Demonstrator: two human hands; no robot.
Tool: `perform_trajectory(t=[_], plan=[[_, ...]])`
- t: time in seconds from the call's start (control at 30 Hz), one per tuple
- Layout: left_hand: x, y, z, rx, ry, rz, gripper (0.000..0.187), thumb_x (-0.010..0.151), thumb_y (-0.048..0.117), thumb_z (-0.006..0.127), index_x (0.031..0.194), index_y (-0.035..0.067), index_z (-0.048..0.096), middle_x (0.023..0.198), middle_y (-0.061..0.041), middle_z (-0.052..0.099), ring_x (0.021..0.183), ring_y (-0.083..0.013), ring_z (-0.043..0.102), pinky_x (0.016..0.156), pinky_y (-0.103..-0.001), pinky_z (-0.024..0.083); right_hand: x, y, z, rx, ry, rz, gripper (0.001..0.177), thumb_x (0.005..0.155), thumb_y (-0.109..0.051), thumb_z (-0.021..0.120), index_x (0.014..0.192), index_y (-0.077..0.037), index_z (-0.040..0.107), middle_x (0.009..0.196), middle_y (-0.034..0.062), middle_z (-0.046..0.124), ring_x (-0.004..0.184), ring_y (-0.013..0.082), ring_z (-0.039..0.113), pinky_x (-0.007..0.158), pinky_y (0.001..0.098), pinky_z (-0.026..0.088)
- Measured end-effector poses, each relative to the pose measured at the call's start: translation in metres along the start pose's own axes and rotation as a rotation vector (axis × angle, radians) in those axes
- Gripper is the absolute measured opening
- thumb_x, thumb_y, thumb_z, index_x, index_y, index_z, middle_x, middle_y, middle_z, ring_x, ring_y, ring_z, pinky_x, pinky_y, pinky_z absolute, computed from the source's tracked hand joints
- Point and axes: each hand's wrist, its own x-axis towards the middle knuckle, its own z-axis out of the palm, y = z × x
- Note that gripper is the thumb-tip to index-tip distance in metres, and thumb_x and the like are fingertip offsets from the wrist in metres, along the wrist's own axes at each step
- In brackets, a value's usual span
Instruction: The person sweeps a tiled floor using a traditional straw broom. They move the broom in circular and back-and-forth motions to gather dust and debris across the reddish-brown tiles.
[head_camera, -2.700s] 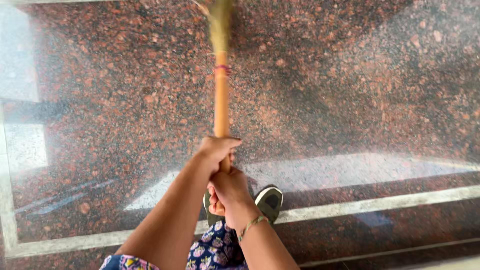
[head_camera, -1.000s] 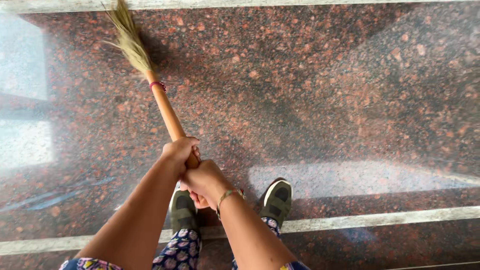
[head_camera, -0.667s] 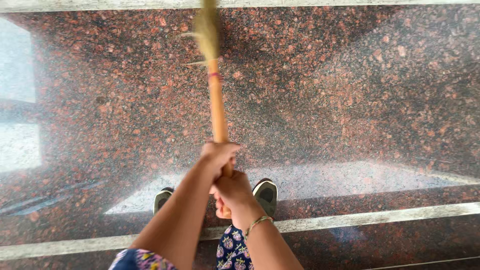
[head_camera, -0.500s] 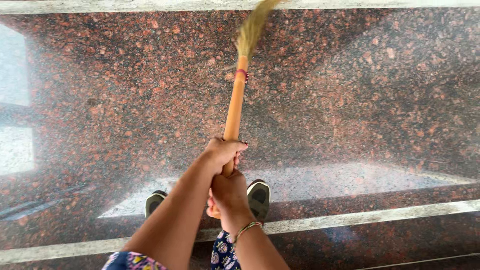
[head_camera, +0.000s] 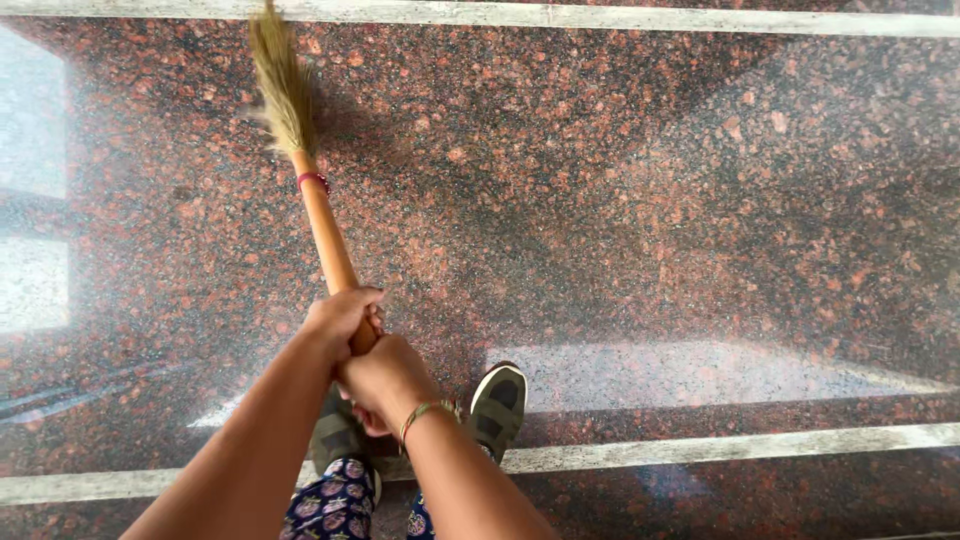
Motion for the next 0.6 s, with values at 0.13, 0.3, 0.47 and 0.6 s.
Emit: perform_trajectory(t=[0.13, 0.3, 0.47, 0.6], plan=[[0.018, 0.001, 0.014, 0.068, 0.013, 0.009, 0.021, 0.087, 0.016, 0.077, 0.077, 0.005, 0.062, 0.065, -0.006, 0.058, 0.055, -0.0178, 0.055, 0.052, -0.033, 0.049, 0.032, 0.012, -0.005, 0.189, -0.096, 0.038, 0.024, 0.086, -0.015, 0.072, 0.071, -0.007, 0.054, 0.055, -0.0003, 0.052, 0.041, 0.0098, 0.043, 0.036, 0.0262, 0.031], [-0.016, 0.002, 0.064, 0.251, -0.027, 0.003, 0.022, 0.084, 0.015, 0.078, 0.074, 0.002, 0.063, 0.064, -0.006, 0.062, 0.053, -0.0181, 0.059, 0.05, -0.034, 0.051, 0.031, 0.04, -0.035, 0.302, -0.058, -0.002, 0.023, 0.089, -0.013, 0.067, 0.072, -0.005, 0.053, 0.055, 0.0008, 0.05, 0.039, 0.0101, 0.039, 0.034, 0.0281, 0.027], [-0.037, 0.003, 0.104, 0.34, -0.162, 0.057, 0.018, 0.08, 0.012, 0.08, 0.076, 0.002, 0.065, 0.063, -0.007, 0.063, 0.052, -0.0188, 0.06, 0.048, -0.037, 0.051, 0.008, 0.034, -0.039, 0.505, 0.134, 0.023, 0.013, 0.087, -0.004, 0.056, 0.074, -0.004, 0.054, 0.055, 0.0064, 0.047, 0.038, 0.0156, 0.041, 0.034, 0.0328, 0.027], [-0.038, 0.005, 0.109, 0.321, -0.247, 0.075, 0.018, 0.079, 0.011, 0.081, 0.078, 0.001, 0.067, 0.064, -0.005, 0.061, 0.051, -0.0166, 0.057, 0.046, -0.036, 0.048, -0.013, 0.022, -0.027, 0.484, 0.296, 0.019, 0.011, 0.088, -0.007, 0.058, 0.08, -0.001, 0.058, 0.057, 0.0071, 0.053, 0.041, 0.0156, 0.048, 0.035, 0.0341, 0.032]])
